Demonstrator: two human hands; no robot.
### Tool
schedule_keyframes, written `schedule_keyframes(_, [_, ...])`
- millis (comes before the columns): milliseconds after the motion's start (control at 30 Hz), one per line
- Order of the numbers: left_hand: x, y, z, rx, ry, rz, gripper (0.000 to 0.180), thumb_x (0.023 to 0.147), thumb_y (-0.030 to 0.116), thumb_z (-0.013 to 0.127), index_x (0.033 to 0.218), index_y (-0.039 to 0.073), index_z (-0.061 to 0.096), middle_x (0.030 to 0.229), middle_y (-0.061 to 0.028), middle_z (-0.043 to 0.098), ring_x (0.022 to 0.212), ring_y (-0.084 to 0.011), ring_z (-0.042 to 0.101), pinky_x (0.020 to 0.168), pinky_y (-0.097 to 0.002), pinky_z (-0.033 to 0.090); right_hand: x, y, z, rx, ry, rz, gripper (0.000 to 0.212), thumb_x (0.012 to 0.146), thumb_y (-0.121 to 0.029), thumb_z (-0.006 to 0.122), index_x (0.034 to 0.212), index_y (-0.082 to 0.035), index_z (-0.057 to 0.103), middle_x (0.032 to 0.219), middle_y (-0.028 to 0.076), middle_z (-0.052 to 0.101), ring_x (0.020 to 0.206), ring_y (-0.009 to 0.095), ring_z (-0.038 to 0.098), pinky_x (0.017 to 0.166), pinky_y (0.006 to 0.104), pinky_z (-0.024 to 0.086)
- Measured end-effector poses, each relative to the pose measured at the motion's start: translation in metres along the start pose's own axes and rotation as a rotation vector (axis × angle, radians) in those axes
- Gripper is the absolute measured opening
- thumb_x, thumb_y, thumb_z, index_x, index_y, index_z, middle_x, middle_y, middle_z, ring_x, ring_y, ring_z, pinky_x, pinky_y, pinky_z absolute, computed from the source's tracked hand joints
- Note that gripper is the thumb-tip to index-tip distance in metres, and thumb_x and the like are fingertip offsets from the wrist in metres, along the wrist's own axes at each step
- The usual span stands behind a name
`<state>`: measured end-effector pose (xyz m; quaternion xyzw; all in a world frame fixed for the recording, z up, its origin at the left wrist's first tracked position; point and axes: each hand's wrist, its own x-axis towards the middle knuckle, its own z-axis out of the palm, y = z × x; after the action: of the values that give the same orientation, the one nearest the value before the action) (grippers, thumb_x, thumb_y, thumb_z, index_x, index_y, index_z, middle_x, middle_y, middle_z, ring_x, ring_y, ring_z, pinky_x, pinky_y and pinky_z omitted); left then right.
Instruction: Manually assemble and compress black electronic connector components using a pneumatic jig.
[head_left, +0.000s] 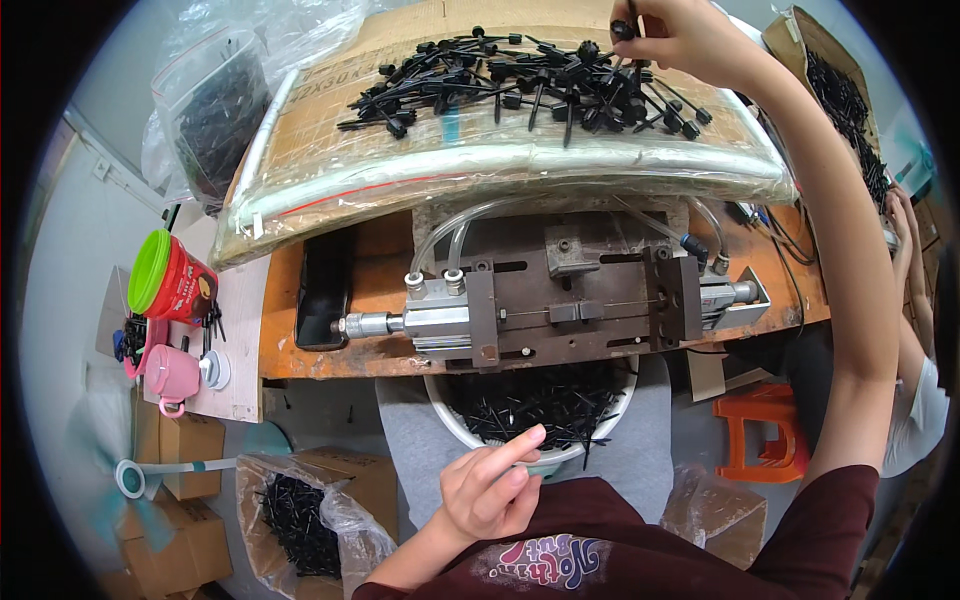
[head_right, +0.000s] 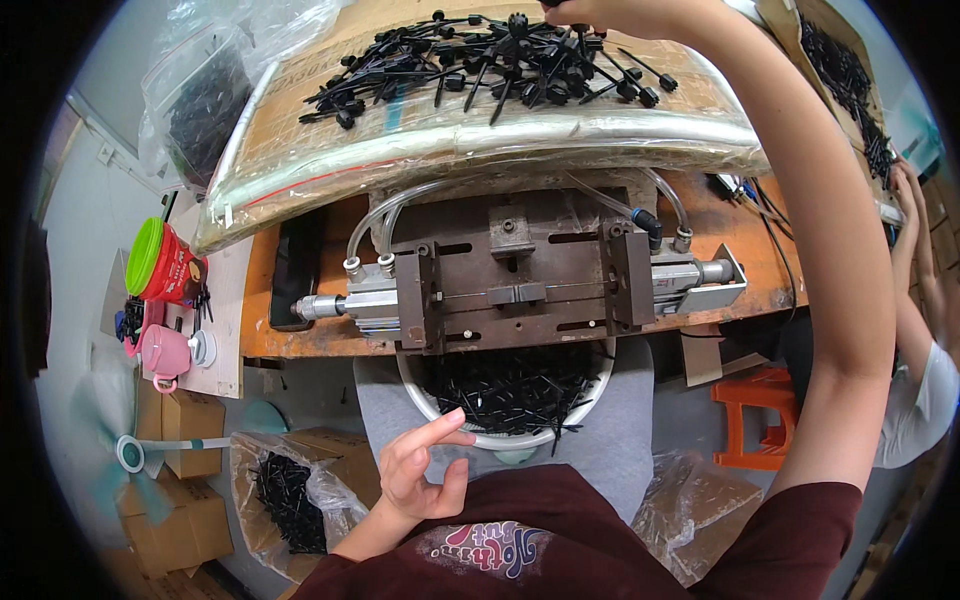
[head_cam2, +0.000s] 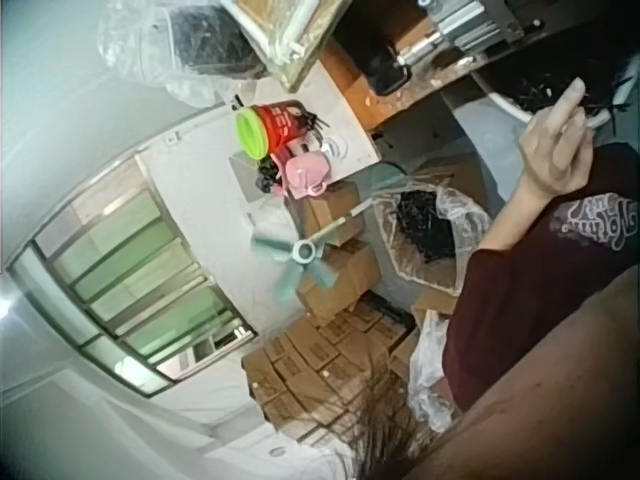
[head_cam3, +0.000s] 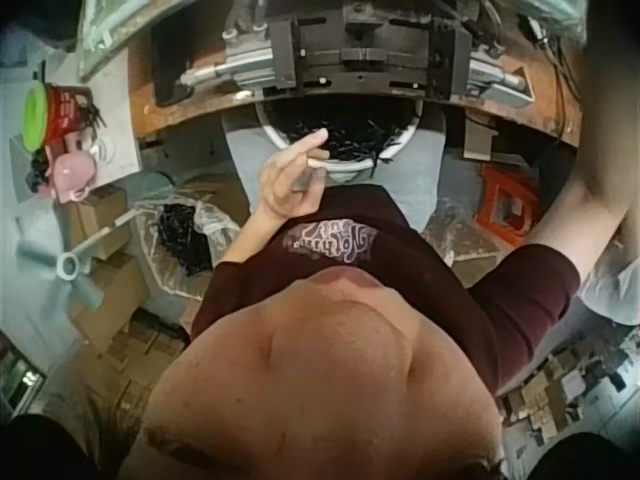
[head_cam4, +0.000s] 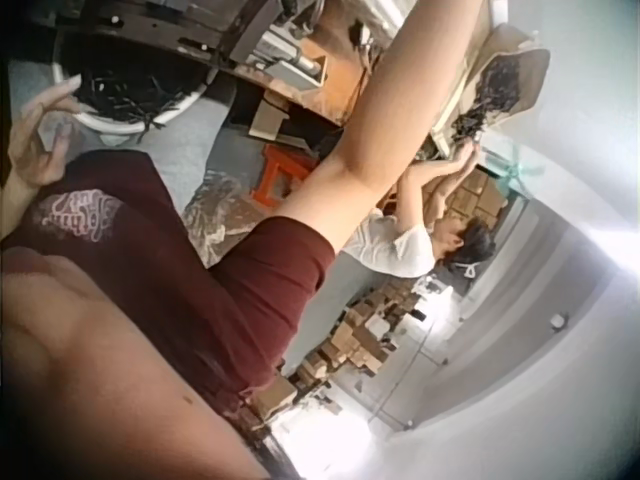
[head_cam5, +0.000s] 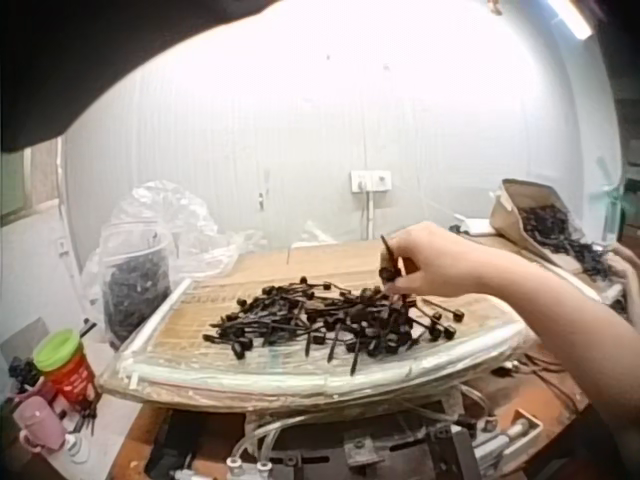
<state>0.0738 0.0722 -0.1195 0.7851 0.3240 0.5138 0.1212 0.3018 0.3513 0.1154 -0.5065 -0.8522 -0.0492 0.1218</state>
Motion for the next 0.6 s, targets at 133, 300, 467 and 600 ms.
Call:
schedule_keyframes(133, [0.005,-0.003,0.005,-0.01,-0.002,0.004,0.079,0.08,-0.004,0.064,0.148,0.012,0.026,0.12,-0.03,0.061,0.072,-0.0274,0.072,0.063,-0.0329,0.057,-0.003,0.012,0.002,0.067,0.037,0.155,0.023,0.084,-0.018,0.075,0.094,0.003,0.07,0.084,0.012,0.072,0.074,0.019,0.068,0.069,0.0324,0.054])
schedule_keyframes(300, [0.007,-0.006,0.007,0.002,-0.009,0.008,0.079,0.08,-0.003,0.065,0.147,0.011,0.026,0.12,-0.0294,0.061,0.074,-0.0271,0.072,0.064,-0.0328,0.057,-0.008,0.043,0.002,0.428,0.167,0.262,0.025,0.087,-0.018,0.073,0.098,0.004,0.071,0.083,0.012,0.072,0.073,0.016,0.068,0.067,0.0274,0.055])
schedule_keyframes(467, [0.013,-0.005,0.005,0.014,-0.021,0.027,0.058,0.081,-0.003,0.065,0.135,0.002,0.043,0.12,-0.027,0.062,0.076,-0.0264,0.072,0.067,-0.0321,0.058,-0.031,0.044,-0.014,0.667,0.4,0.321,0.022,0.088,-0.017,0.074,0.097,0.003,0.071,0.082,0.009,0.071,0.07,0.013,0.066,0.062,0.0258,0.053])
schedule_keyframes(600, [0.038,-0.003,-0.005,-0.067,-0.006,-0.077,0.044,0.084,-0.004,0.062,0.127,-0.006,0.052,0.126,-0.0256,0.059,0.086,-0.0247,0.071,0.073,-0.032,0.059,-0.031,0.071,0.024,0.976,0.31,-0.01,0.023,0.087,-0.018,0.074,0.099,0.002,0.069,0.091,0.009,0.07,0.076,0.012,0.063,0.07,0.0265,0.051])
